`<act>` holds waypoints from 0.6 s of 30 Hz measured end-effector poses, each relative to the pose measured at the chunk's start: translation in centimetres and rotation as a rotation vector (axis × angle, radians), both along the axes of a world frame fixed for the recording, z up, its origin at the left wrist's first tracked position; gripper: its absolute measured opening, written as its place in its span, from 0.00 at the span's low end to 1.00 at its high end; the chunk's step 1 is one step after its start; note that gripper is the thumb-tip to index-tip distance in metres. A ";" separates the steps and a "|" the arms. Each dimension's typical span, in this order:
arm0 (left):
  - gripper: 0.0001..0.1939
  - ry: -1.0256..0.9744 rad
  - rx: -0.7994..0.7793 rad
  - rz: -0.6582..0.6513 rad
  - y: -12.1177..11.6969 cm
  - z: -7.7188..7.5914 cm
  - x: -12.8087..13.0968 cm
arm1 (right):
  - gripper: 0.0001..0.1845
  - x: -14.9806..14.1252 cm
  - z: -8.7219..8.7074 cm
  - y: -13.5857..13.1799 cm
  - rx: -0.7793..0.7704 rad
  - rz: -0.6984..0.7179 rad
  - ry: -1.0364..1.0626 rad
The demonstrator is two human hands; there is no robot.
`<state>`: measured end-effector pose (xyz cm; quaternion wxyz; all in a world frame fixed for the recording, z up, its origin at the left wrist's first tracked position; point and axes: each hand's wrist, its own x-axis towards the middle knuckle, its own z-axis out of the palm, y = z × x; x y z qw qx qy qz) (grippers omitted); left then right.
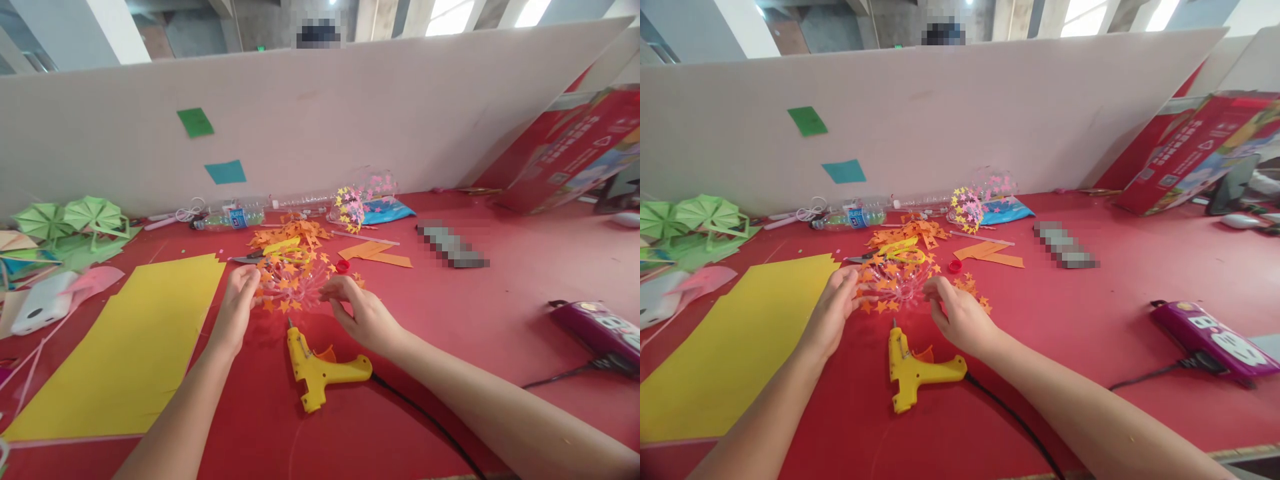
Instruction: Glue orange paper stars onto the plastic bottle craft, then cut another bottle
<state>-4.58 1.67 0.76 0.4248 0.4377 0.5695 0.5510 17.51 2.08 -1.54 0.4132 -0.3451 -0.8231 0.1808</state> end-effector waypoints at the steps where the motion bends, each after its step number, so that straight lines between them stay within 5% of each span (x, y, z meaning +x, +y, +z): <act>1: 0.27 0.013 0.008 0.003 0.0 0.1 0.0 | 0.11 0.1 0.0 0.0 0.045 -0.023 -0.027; 6: 0.27 0.119 0.046 0.010 -0.2 0.0 0.2 | 0.08 0.7 0.8 0.0 0.307 -0.174 -0.134; 11: 0.26 0.156 0.060 -0.009 -0.1 -0.6 0.3 | 0.10 0.0 2.2 -1.0 0.574 -0.096 -0.213; 18: 0.24 0.181 0.070 -0.001 -0.1 -1.0 0.5 | 0.16 -1.7 1.9 -2.1 0.599 -0.034 -0.361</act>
